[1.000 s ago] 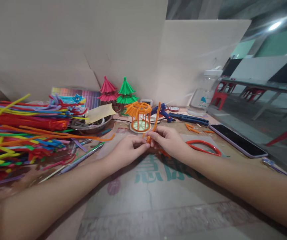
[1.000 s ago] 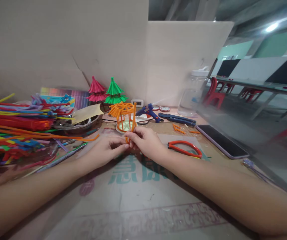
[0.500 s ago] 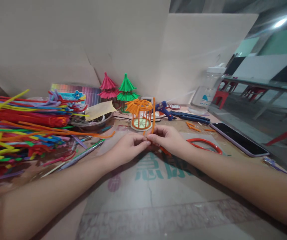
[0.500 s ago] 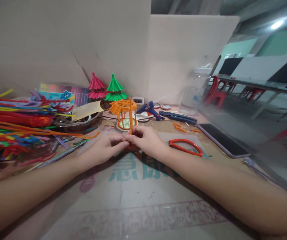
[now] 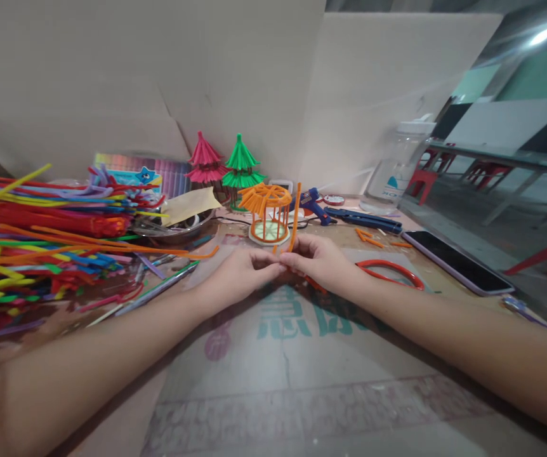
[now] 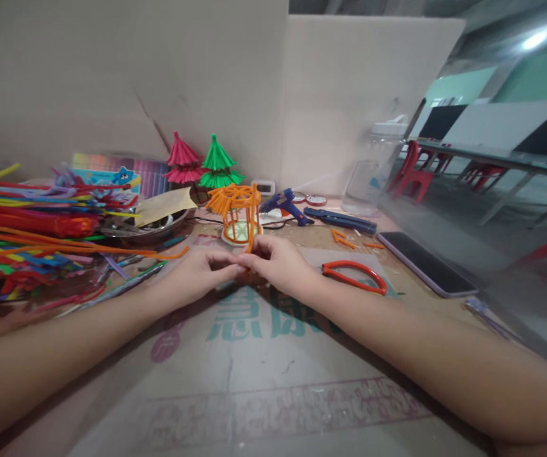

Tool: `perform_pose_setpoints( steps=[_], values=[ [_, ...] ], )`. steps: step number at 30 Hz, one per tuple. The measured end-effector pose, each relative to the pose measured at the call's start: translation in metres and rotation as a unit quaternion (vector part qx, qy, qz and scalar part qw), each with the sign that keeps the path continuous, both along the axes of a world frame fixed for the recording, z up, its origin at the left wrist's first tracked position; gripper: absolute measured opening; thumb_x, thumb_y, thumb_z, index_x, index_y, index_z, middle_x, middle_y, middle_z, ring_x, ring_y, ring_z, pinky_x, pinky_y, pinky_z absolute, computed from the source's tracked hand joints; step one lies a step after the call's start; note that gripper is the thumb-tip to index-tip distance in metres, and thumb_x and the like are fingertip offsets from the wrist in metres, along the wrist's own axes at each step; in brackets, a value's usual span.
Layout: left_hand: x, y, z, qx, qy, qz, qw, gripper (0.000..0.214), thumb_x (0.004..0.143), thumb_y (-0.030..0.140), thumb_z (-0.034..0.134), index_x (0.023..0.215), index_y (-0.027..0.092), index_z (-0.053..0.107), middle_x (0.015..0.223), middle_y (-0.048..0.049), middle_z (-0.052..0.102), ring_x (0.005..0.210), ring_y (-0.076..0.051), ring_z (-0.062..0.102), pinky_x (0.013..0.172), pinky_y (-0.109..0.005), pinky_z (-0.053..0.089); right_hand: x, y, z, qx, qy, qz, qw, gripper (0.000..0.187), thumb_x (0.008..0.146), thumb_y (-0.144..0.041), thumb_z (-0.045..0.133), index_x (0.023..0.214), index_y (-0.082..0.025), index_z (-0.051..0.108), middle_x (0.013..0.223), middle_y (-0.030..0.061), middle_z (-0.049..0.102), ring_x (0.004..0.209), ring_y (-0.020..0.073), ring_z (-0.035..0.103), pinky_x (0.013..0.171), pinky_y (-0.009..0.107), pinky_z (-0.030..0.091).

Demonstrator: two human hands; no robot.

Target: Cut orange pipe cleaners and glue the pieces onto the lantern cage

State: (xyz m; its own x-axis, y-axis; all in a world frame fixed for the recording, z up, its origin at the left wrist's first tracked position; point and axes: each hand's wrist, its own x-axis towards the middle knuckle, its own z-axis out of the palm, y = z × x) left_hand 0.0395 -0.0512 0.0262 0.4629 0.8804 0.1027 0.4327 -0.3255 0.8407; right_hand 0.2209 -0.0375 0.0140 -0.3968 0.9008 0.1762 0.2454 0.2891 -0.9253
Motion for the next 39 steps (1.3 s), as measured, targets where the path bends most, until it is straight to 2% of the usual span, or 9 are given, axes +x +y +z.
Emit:
perform_pose_setpoints(
  steps=[6, 18, 28, 39],
  values=[
    [-0.0043, 0.0023, -0.0035, 0.015, 0.007, 0.021, 1.0, 0.024, 0.087, 0.032, 0.057, 0.081, 0.016, 0.074, 0.083, -0.0012, 0.075, 0.076, -0.015, 0.066, 0.07, -0.023, 0.049, 0.0002, 0.0027, -0.0002, -0.042, 0.086, 0.018, 0.995, 0.021, 0.081, -0.04, 0.061, 0.084, -0.021, 0.053, 0.064, -0.0038, 0.057, 0.055, 0.0118, 0.053, 0.054, 0.026, 0.044],
    [-0.0007, 0.0024, 0.0006, 0.0, 0.019, -0.039, 0.999, 0.021, 0.087, 0.028, 0.058, 0.083, 0.016, 0.074, 0.084, -0.0011, 0.076, 0.076, -0.014, 0.066, 0.067, -0.021, 0.048, -0.0016, 0.0011, 0.0012, -0.011, 0.066, 0.001, 0.998, 0.017, 0.074, -0.033, 0.064, 0.074, -0.02, 0.054, 0.064, -0.0045, 0.055, 0.055, 0.0101, 0.049, 0.053, 0.025, 0.04],
    [-0.0022, 0.0037, -0.0003, 0.007, 0.03, -0.043, 0.999, 0.025, 0.088, 0.031, 0.056, 0.083, 0.015, 0.074, 0.083, -0.0015, 0.076, 0.074, -0.014, 0.065, 0.066, -0.021, 0.047, -0.0016, 0.0023, -0.0015, -0.026, 0.078, 0.014, 0.997, 0.017, 0.075, -0.033, 0.064, 0.076, -0.02, 0.054, 0.063, -0.0053, 0.055, 0.054, 0.0098, 0.05, 0.052, 0.025, 0.039],
    [-0.0036, 0.0051, -0.0021, 0.022, 0.028, -0.038, 0.999, 0.024, 0.089, 0.03, 0.055, 0.082, 0.015, 0.074, 0.079, -0.0001, 0.074, 0.071, -0.012, 0.063, 0.064, -0.02, 0.045, -0.001, 0.0012, -0.0012, 0.0, 0.045, 0.006, 0.999, 0.016, 0.076, -0.033, 0.063, 0.077, -0.02, 0.055, 0.066, -0.0039, 0.055, 0.057, 0.0109, 0.05, 0.053, 0.025, 0.041]
  ],
)
